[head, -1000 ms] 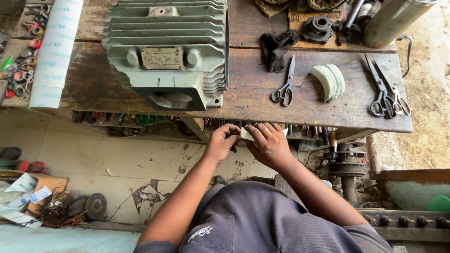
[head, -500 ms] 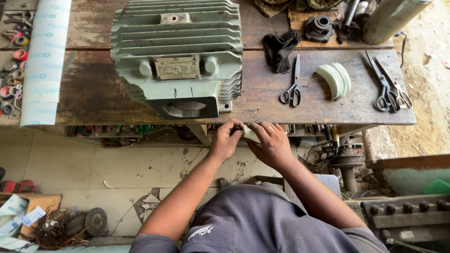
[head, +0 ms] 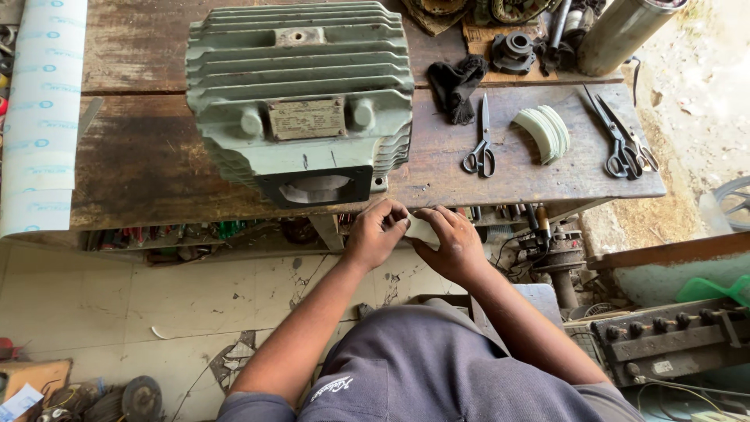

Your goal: The person fits curved white insulator liners into the rim of an electric motor housing, pressing each piece into place by hand and rotating the heavy motor on the workbench to work around the opening. They occasionally pick up a new liner from the stack beside the motor and continue fitting pieces.

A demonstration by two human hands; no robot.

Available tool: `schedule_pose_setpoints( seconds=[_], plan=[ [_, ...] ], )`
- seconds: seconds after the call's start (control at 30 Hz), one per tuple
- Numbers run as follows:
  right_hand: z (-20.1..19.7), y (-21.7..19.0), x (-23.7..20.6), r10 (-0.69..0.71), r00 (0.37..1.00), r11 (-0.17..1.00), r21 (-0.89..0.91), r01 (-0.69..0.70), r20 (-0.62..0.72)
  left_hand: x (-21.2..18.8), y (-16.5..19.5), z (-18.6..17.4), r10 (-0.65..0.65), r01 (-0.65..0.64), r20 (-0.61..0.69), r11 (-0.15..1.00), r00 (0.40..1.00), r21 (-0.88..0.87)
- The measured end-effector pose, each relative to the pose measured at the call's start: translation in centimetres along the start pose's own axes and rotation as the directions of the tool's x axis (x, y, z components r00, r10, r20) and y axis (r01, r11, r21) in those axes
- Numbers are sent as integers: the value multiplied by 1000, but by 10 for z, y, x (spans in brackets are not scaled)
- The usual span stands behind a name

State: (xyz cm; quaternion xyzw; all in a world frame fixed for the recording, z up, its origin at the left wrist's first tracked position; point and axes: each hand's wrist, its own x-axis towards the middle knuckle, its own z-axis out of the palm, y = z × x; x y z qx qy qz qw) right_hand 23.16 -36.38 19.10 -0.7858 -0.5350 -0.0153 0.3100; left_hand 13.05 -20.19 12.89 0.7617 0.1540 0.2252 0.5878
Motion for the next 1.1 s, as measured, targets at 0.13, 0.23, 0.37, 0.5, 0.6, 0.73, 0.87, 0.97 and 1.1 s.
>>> schedule_pose_setpoints(
  seconds=[0.13,0.23,0.37,0.5,0.6,0.73,0.87,0.97,1.1],
  plan=[
    [1,-8,1,-26,1000,999,-23,26,2,1,-12,2,-75,102,81,904,994,-416],
    [1,-12,3,-47,999,999,-14,47,17,-1,-18,1,-108,120,54,927,993,-356],
    [2,-18,5,-34,998,999,-15,35,43,-3,-19,-2,-83,91,37,931,996,-354],
    [6,-24,6,-21,999,999,-40,23,49,-8,-17,-6,-55,60,23,942,998,-329],
    [9,-25,4,-30,998,996,-86,34,51,-12,-16,-8,-52,52,7,959,999,-280],
    [12,-23,1,-102,993,978,-178,112,62,-13,-18,-9,-70,66,-6,963,997,-260],
    [15,-21,-4,-118,990,964,-229,132,75,-14,-23,-6,-78,79,15,950,997,-301],
    [18,-19,-4,-116,989,964,-227,135,92,-15,-28,-5,-94,94,17,950,995,-299],
    [22,-17,-4,-43,990,981,-181,67,133,-16,-33,-3,-84,81,-3,966,996,-245]
  ],
)
